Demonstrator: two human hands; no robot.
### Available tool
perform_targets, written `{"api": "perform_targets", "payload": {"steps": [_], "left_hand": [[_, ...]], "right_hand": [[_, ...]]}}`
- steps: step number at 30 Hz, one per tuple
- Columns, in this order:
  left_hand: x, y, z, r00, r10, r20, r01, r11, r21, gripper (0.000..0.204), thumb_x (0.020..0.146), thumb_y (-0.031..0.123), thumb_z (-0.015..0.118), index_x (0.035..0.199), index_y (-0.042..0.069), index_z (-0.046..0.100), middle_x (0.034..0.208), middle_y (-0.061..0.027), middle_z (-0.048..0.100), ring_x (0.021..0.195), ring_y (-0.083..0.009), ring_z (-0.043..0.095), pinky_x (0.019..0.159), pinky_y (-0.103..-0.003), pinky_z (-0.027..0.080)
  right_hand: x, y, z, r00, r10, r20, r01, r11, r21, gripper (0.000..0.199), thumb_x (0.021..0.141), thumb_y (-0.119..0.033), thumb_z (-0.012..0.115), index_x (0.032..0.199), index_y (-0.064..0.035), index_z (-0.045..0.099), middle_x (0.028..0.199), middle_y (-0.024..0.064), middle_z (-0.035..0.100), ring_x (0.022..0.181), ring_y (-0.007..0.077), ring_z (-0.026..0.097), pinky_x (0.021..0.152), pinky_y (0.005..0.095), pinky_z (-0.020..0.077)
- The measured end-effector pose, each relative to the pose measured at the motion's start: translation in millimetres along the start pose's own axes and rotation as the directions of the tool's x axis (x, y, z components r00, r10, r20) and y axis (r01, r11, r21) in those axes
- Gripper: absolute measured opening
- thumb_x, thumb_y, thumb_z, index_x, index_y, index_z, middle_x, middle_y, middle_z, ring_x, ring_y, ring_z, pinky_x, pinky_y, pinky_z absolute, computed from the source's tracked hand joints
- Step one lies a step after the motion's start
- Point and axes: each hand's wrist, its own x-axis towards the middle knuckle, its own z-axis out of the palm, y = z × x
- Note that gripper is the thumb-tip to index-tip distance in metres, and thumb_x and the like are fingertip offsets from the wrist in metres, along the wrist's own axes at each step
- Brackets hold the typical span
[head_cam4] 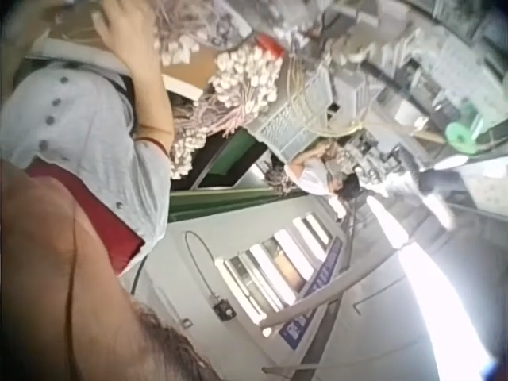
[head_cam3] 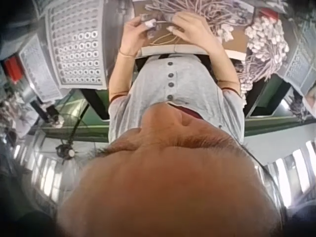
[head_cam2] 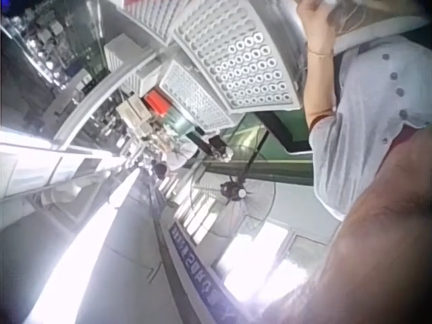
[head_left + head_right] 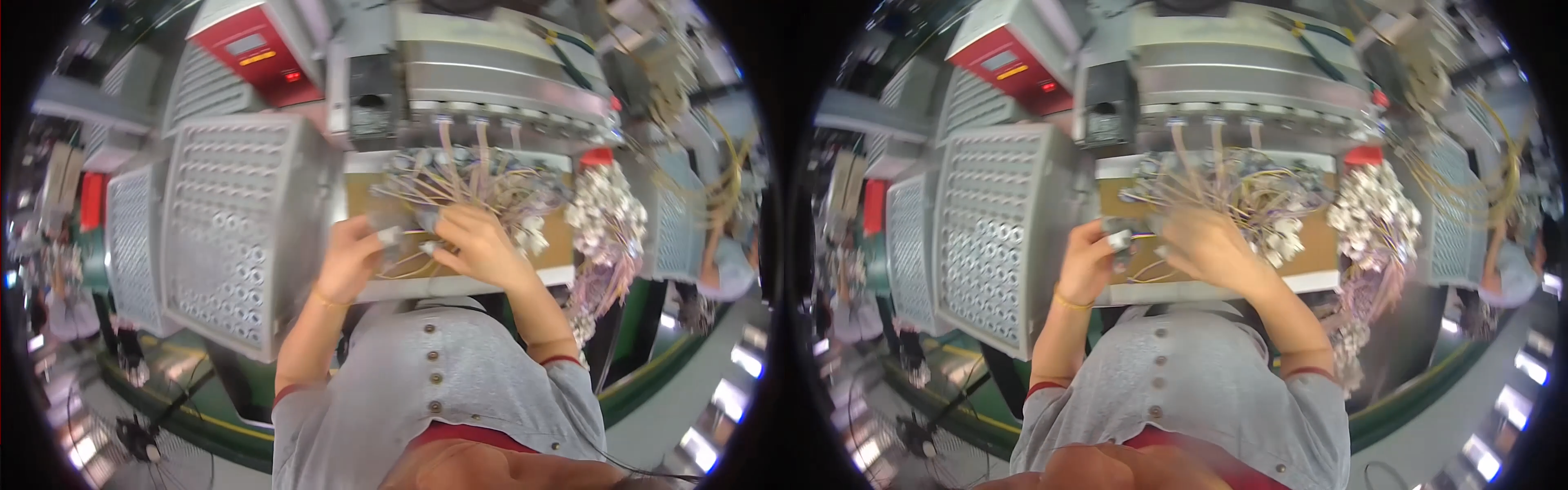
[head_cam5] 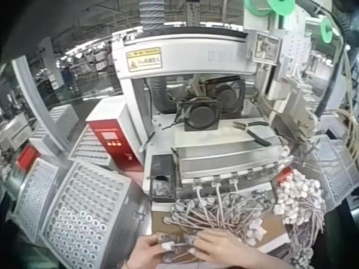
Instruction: The person takes cylindrical components from a tray, attaches them onto wire harness connectors by hand, and inserts the connectors into a machine fixture.
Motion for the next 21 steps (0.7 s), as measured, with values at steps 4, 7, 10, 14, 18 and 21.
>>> {"api": "perform_targets", "payload": {"steps": [4,7,10,14,18,21], "left_hand": [[-8.8,20.3,-5.1,0.987,0.157,0.012,-0.157,0.976,0.150,0.026,0.075,0.010,0.059,0.097,-0.004,0.055,0.075,-0.0054,0.059,0.066,-0.0130,0.056,0.055,-0.024,0.044],[-13.7,30.1,-85.9,0.817,0.557,-0.151,-0.190,0.507,0.841,0.024,0.072,0.014,0.062,0.090,-0.001,0.059,0.076,-0.0153,0.058,0.069,-0.0246,0.057,0.061,-0.029,0.044],[-24.9,60.2,-178.2,0.524,0.849,-0.064,0.278,-0.099,0.955,0.029,0.069,0.025,0.065,0.085,0.002,0.061,0.078,-0.0166,0.057,0.076,-0.0322,0.054,0.072,-0.038,0.043],[-29.9,43.1,-204.7,0.585,0.788,-0.191,0.429,-0.101,0.898,0.032,0.068,0.029,0.064,0.083,0.001,0.061,0.080,-0.0161,0.056,0.082,-0.0335,0.052,0.075,-0.042,0.040],[-29.3,43.7,-186.7,0.448,0.865,-0.227,0.216,0.142,0.966,0.031,0.070,0.024,0.066,0.090,0.000,0.060,0.085,-0.0138,0.058,0.077,-0.0252,0.055,0.069,-0.034,0.043],[-41.2,57.1,-107.7,0.633,0.686,-0.360,-0.278,0.635,0.720,0.026,0.078,0.004,0.055,0.103,-0.002,0.054,0.094,-0.0070,0.058,0.076,-0.0113,0.056,0.062,-0.024,0.047]], "right_hand": [[-16.2,7.0,14.8,1.000,-0.011,0.020,0.012,0.999,-0.042,0.021,0.070,-0.001,0.060,0.092,0.0004,0.061,0.067,0.0112,0.054,0.058,0.0218,0.054,0.052,0.0293,0.0414],[-11.9,-2.8,-0.5,0.946,0.293,0.135,-0.321,0.902,0.288,0.019,0.072,-0.002,0.058,0.091,0.0020,0.059,0.072,0.0082,0.055,0.061,0.0162,0.053,0.055,0.0275,0.0425],[-20.9,18.6,-4.8,0.872,0.284,0.398,-0.485,0.606,0.631,0.022,0.076,-0.001,0.056,0.098,0.0026,0.058,0.079,0.0046,0.056,0.066,0.0102,0.050,0.058,0.0228,0.0400],[-19.0,11.2,-6.1,0.861,0.369,0.350,-0.506,0.546,0.668,0.018,0.079,-0.001,0.053,0.096,0.0031,0.058,0.085,0.0023,0.055,0.069,0.0072,0.049,0.061,0.0200,0.0401],[-16.9,6.3,5.4,0.859,0.461,0.223,-0.495,0.631,0.597,0.016,0.078,-0.007,0.057,0.091,0.0024,0.058,0.074,0.0010,0.056,0.065,0.0060,0.050,0.058,0.0197,0.0408],[-18.5,13.5,5.2,0.865,0.456,0.210,-0.501,0.751,0.431,0.013,0.076,-0.004,0.058,0.088,0.0014,0.059,0.072,0.0006,0.057,0.064,0.0039,0.049,0.055,0.0195,0.0411]]}}
